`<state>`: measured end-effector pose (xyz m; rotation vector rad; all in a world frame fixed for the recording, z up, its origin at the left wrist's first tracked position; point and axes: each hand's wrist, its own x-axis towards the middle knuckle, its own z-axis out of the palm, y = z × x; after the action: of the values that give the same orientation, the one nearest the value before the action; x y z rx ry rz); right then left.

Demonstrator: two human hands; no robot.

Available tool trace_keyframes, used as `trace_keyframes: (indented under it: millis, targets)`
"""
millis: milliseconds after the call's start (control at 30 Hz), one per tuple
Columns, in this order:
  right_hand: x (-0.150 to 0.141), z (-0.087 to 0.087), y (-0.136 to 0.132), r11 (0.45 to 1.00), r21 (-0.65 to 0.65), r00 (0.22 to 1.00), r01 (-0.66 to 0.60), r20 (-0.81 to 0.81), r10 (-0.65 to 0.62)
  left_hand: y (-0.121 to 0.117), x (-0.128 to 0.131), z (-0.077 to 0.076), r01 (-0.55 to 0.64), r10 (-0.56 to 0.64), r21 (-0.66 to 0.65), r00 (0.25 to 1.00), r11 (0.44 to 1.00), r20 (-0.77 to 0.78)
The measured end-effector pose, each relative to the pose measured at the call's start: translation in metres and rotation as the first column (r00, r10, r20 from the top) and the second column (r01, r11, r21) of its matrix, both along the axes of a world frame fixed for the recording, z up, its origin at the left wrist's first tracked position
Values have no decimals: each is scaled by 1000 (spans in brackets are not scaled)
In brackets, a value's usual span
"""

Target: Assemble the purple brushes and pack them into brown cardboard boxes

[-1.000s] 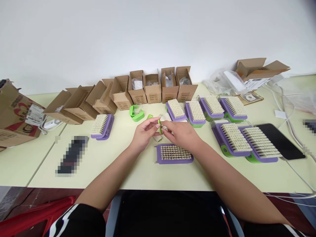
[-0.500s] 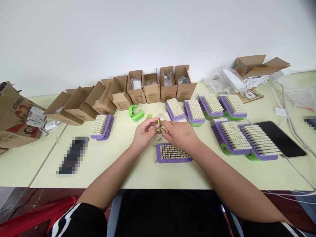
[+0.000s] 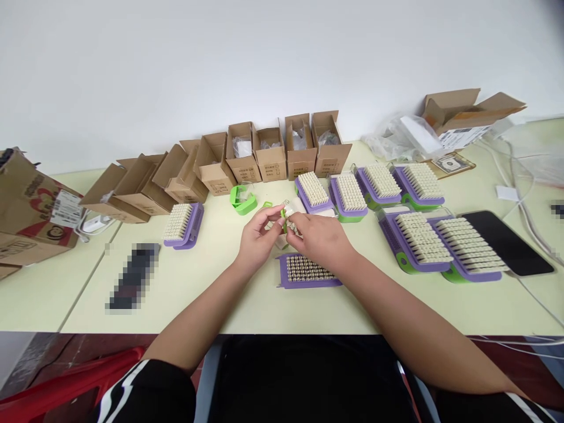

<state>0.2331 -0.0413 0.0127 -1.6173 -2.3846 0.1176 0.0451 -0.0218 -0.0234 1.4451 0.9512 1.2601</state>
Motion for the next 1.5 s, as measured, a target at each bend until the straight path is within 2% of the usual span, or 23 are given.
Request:
trace_keyframes:
  millis: [133, 333, 467, 600, 667, 867, 1033, 1133, 1267, 1400, 1500]
  targets:
    - [-1, 0, 0, 1000, 20, 1000, -6, -28, 7, 0, -1, 1, 16, -11, 94, 998, 995, -54]
    - [2, -2, 1, 996, 69, 999, -54, 2, 54, 2, -4, 0, 45, -33, 126, 995, 991, -95]
    - [2, 1, 0, 999, 22, 999, -49, -12, 50, 4, -6, -2, 45, -40, 79, 997, 996, -61]
    - [5, 2, 0, 1000, -3, 996, -26, -90, 25, 6, -6, -1, 100, -99, -34, 995, 994, 30]
    - [8, 3, 0, 1000, -5, 995, -26, -95, 26, 6, -6, 0, 118, -116, -41, 993, 992, 31]
    - [13, 6, 2, 998, -42, 998, -47, -40, 46, 7, -7, 0, 116, -100, 122, 987, 986, -130]
    - [15, 6, 4, 996, -65, 996, -57, -71, 52, 9, -9, -4, 139, -106, 171, 977, 975, -186]
    - [16, 4, 5, 996, -70, 989, -64, -138, 54, 9, -8, -6, 131, -112, 117, 982, 984, -151]
    - [14, 3, 5, 994, -77, 972, -75, -227, 56, 6, -5, -4, 122, -122, -28, 993, 992, -5]
    - [12, 2, 4, 994, -78, 950, -72, -310, 44, 5, -5, 0, 144, -126, -173, 986, 974, 109]
    - [11, -1, 5, 994, -83, 928, -73, -371, 38, 7, -6, 0, 159, -124, -215, 978, 964, 165]
